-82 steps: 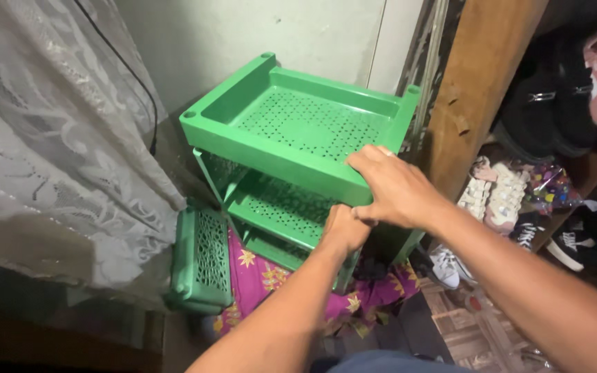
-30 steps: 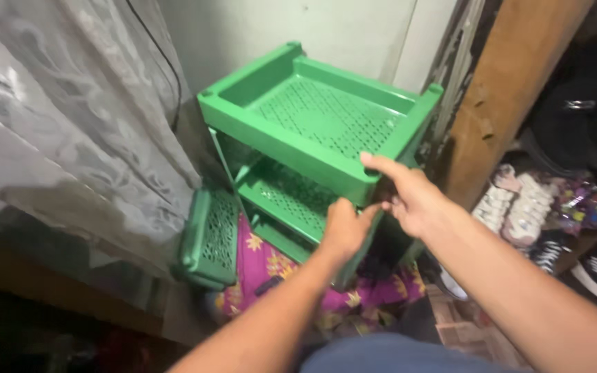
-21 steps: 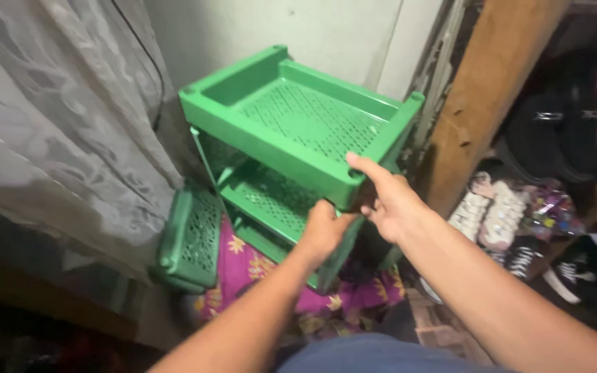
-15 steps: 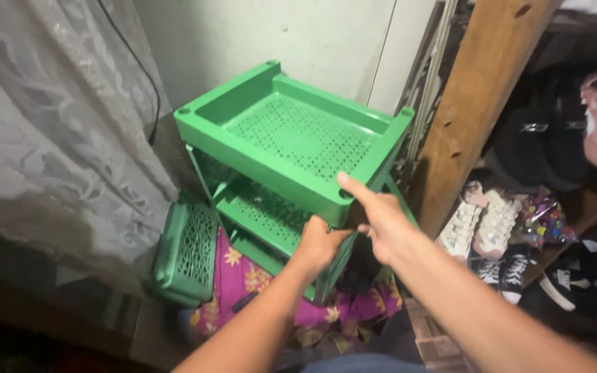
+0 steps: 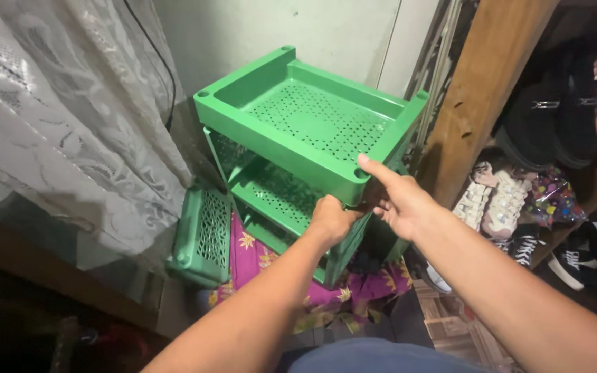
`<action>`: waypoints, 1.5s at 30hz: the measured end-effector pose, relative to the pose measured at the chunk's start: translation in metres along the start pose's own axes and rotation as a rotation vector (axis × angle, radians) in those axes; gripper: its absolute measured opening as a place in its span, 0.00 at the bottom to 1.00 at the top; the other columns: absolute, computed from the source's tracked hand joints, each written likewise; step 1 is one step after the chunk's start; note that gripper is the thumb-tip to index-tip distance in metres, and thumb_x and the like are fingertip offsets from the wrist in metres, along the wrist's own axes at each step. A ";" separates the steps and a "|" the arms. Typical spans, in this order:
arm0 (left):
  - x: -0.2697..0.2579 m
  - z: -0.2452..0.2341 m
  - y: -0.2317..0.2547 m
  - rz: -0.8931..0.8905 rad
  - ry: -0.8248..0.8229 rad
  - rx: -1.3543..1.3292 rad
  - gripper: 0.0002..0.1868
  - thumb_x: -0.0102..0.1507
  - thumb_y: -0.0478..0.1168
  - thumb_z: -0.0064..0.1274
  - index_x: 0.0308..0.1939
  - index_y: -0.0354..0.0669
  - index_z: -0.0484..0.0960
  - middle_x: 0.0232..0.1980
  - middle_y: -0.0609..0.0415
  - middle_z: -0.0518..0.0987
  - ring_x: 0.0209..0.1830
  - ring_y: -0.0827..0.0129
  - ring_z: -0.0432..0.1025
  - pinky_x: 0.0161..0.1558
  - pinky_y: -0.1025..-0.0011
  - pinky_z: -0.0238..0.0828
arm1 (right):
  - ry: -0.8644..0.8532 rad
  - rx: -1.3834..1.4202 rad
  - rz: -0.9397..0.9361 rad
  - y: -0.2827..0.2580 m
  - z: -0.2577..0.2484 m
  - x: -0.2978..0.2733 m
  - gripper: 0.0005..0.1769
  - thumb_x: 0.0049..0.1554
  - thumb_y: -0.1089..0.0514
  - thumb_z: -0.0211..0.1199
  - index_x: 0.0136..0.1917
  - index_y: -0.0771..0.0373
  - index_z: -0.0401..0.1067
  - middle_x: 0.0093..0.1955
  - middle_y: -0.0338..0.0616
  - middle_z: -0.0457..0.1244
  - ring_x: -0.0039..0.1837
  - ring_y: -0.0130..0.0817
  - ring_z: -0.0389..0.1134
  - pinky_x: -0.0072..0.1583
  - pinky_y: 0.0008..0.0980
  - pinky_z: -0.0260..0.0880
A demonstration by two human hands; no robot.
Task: The person assembles a green plastic crate by hand, inserting side panels into a base tray and securing them by snapping the corners together. The person repeatedly adjusts and reorients the crate to fit the panels.
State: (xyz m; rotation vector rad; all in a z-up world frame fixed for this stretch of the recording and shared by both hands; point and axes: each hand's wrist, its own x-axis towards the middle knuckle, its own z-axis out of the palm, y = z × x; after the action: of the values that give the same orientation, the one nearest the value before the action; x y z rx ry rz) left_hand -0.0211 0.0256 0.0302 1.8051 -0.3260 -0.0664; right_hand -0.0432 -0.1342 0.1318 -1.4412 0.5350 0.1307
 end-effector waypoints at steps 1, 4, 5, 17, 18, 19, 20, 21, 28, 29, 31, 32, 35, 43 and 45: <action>0.000 -0.003 0.005 -0.052 0.001 0.075 0.28 0.59 0.46 0.75 0.61 0.39 0.91 0.56 0.40 0.92 0.56 0.49 0.87 0.60 0.54 0.82 | -0.024 0.003 0.005 -0.004 0.002 -0.002 0.28 0.52 0.33 0.84 0.59 0.48 0.83 0.46 0.28 0.71 0.47 0.26 0.67 0.47 0.33 0.63; -0.005 0.000 0.011 -0.203 0.088 0.026 0.27 0.59 0.48 0.75 0.57 0.35 0.92 0.55 0.35 0.92 0.57 0.46 0.88 0.61 0.53 0.82 | -0.026 -0.087 -0.061 -0.016 0.005 -0.019 0.29 0.53 0.36 0.86 0.60 0.51 0.81 0.51 0.34 0.70 0.51 0.30 0.68 0.51 0.38 0.68; 0.000 0.001 0.013 -0.246 0.133 -0.036 0.27 0.59 0.48 0.75 0.55 0.33 0.92 0.55 0.35 0.92 0.58 0.46 0.89 0.61 0.53 0.83 | 0.014 -0.180 -0.145 -0.024 0.006 -0.025 0.30 0.52 0.38 0.84 0.61 0.51 0.82 0.54 0.35 0.71 0.54 0.32 0.69 0.53 0.42 0.70; 0.010 0.021 -0.011 -0.003 0.163 -0.001 0.20 0.66 0.48 0.66 0.53 0.33 0.93 0.55 0.32 0.91 0.60 0.40 0.86 0.62 0.50 0.82 | -0.035 -1.534 -0.988 -0.070 0.035 -0.046 0.39 0.50 0.38 0.88 0.64 0.63 0.80 0.65 0.52 0.71 0.72 0.58 0.68 0.72 0.53 0.72; 0.010 0.019 -0.007 -0.025 0.159 0.002 0.22 0.67 0.49 0.67 0.54 0.33 0.91 0.56 0.32 0.90 0.61 0.39 0.86 0.62 0.50 0.81 | -0.065 -1.569 -0.932 -0.074 0.035 -0.041 0.38 0.51 0.36 0.87 0.64 0.62 0.81 0.64 0.51 0.72 0.71 0.55 0.70 0.73 0.51 0.73; 0.010 0.017 -0.002 -0.048 0.155 0.004 0.24 0.67 0.50 0.68 0.56 0.33 0.90 0.56 0.32 0.90 0.61 0.39 0.85 0.62 0.50 0.81 | -0.050 -1.550 -0.964 -0.075 0.034 -0.037 0.38 0.50 0.36 0.88 0.62 0.63 0.82 0.63 0.52 0.73 0.70 0.56 0.70 0.72 0.52 0.73; 0.010 0.016 0.002 -0.070 0.150 0.008 0.26 0.67 0.52 0.69 0.58 0.33 0.89 0.57 0.32 0.89 0.61 0.39 0.85 0.62 0.49 0.80 | -0.034 -1.530 -0.996 -0.072 0.033 -0.035 0.38 0.49 0.37 0.88 0.61 0.64 0.82 0.62 0.54 0.73 0.69 0.57 0.70 0.71 0.53 0.73; 0.010 0.015 0.005 -0.105 0.152 -0.002 0.26 0.67 0.52 0.69 0.57 0.32 0.90 0.58 0.32 0.90 0.63 0.40 0.85 0.63 0.50 0.81 | -0.017 -1.509 -1.028 -0.070 0.032 -0.033 0.38 0.48 0.37 0.88 0.60 0.64 0.82 0.60 0.55 0.73 0.68 0.59 0.71 0.69 0.54 0.72; 0.009 0.016 0.002 -0.168 0.154 0.039 0.28 0.68 0.55 0.69 0.56 0.29 0.89 0.59 0.30 0.88 0.63 0.39 0.84 0.64 0.49 0.80 | -0.060 -1.465 -1.004 -0.067 0.027 -0.024 0.39 0.50 0.35 0.85 0.62 0.64 0.81 0.62 0.55 0.73 0.70 0.58 0.71 0.70 0.54 0.73; 0.012 0.017 0.000 -0.176 0.143 0.087 0.29 0.70 0.55 0.69 0.56 0.27 0.88 0.59 0.28 0.87 0.63 0.36 0.83 0.64 0.47 0.79 | -0.053 -1.480 -0.976 -0.069 0.026 -0.023 0.38 0.51 0.35 0.84 0.63 0.63 0.81 0.63 0.55 0.73 0.71 0.57 0.70 0.70 0.54 0.73; 0.018 0.020 -0.003 -0.130 0.115 0.033 0.23 0.66 0.50 0.66 0.54 0.34 0.93 0.56 0.31 0.90 0.61 0.39 0.86 0.62 0.49 0.81 | -0.054 -1.468 -1.002 -0.068 0.021 -0.025 0.37 0.52 0.35 0.83 0.63 0.62 0.80 0.64 0.55 0.72 0.73 0.57 0.69 0.70 0.55 0.73; 0.019 0.020 -0.005 -0.109 0.104 0.008 0.21 0.64 0.47 0.64 0.53 0.37 0.96 0.54 0.32 0.92 0.60 0.41 0.87 0.62 0.49 0.81 | -0.067 -1.437 -1.057 -0.062 0.021 -0.027 0.37 0.53 0.36 0.83 0.63 0.63 0.79 0.64 0.56 0.72 0.73 0.58 0.69 0.70 0.56 0.73; 0.020 0.023 -0.013 -0.163 0.161 0.054 0.22 0.66 0.49 0.67 0.52 0.30 0.92 0.55 0.29 0.90 0.60 0.37 0.85 0.62 0.48 0.82 | -0.108 -1.442 -1.075 -0.049 0.024 -0.032 0.43 0.49 0.35 0.85 0.64 0.66 0.75 0.63 0.58 0.71 0.72 0.60 0.67 0.66 0.59 0.72; 0.033 0.016 -0.013 -0.225 0.097 -0.056 0.22 0.63 0.47 0.71 0.50 0.31 0.91 0.47 0.36 0.93 0.41 0.52 0.91 0.42 0.53 0.87 | -0.106 -1.532 -0.876 -0.072 0.034 -0.034 0.46 0.48 0.32 0.86 0.67 0.60 0.73 0.58 0.58 0.72 0.67 0.60 0.73 0.66 0.57 0.74; 0.033 0.015 -0.009 -0.251 0.025 -0.085 0.20 0.64 0.47 0.70 0.48 0.30 0.91 0.43 0.38 0.93 0.34 0.56 0.89 0.36 0.55 0.86 | -0.086 -1.467 -0.948 -0.064 0.032 -0.035 0.46 0.47 0.35 0.87 0.67 0.61 0.73 0.57 0.60 0.70 0.65 0.63 0.72 0.63 0.59 0.73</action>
State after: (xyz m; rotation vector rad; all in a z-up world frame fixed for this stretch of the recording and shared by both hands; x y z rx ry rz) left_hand 0.0093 0.0054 0.0217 1.7531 -0.0755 -0.2303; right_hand -0.0399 -0.1051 0.2060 -2.9328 -0.5418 -0.2405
